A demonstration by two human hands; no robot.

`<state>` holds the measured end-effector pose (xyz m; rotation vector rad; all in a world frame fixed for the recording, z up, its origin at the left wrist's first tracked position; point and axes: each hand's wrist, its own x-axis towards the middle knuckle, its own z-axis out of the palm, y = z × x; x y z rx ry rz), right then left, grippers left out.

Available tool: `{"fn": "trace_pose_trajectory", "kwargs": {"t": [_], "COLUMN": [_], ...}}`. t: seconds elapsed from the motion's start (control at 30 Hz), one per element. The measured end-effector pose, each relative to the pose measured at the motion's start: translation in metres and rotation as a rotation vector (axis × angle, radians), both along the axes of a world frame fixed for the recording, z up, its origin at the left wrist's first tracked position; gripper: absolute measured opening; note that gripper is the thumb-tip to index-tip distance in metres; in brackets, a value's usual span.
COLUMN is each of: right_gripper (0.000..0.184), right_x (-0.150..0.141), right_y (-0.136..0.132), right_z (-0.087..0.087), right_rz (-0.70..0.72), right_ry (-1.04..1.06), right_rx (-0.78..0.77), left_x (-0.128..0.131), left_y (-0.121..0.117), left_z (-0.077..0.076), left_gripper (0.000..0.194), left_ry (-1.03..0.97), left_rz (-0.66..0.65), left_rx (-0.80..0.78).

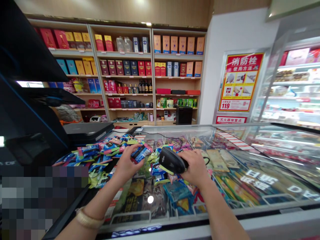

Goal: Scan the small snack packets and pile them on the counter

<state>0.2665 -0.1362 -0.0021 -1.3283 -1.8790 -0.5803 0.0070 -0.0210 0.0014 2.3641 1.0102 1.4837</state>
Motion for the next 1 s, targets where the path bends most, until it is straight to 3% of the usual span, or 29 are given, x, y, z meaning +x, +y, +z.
{"fn": "trace_pose_trajectory", "kwargs": {"t": [0.63, 0.73, 0.83, 1.0], "right_gripper": [0.021, 0.022, 0.024, 0.024], "right_x": [-0.007, -0.004, 0.007, 0.028], "right_y": [-0.001, 0.000, 0.003, 0.009], "right_z": [0.003, 0.001, -0.002, -0.007], "right_rz": [0.030, -0.011, -0.128, -0.308], "right_ry": [0.017, 0.010, 0.036, 0.184], "right_rx": [-0.129, -0.046, 0.130, 0.343], "left_x": [0.010, 0.011, 0.015, 0.034], "left_y": [-0.009, -0.010, -0.012, -0.019], "left_z": [-0.007, -0.007, -0.007, 0.001], "left_gripper": [0.048, 0.047, 0.044, 0.046], "left_ry": [0.035, 0.016, -0.022, 0.015], "left_rz": [-0.043, -0.043, -0.051, -0.164], "left_rx": [0.025, 0.025, 0.010, -0.003]}}
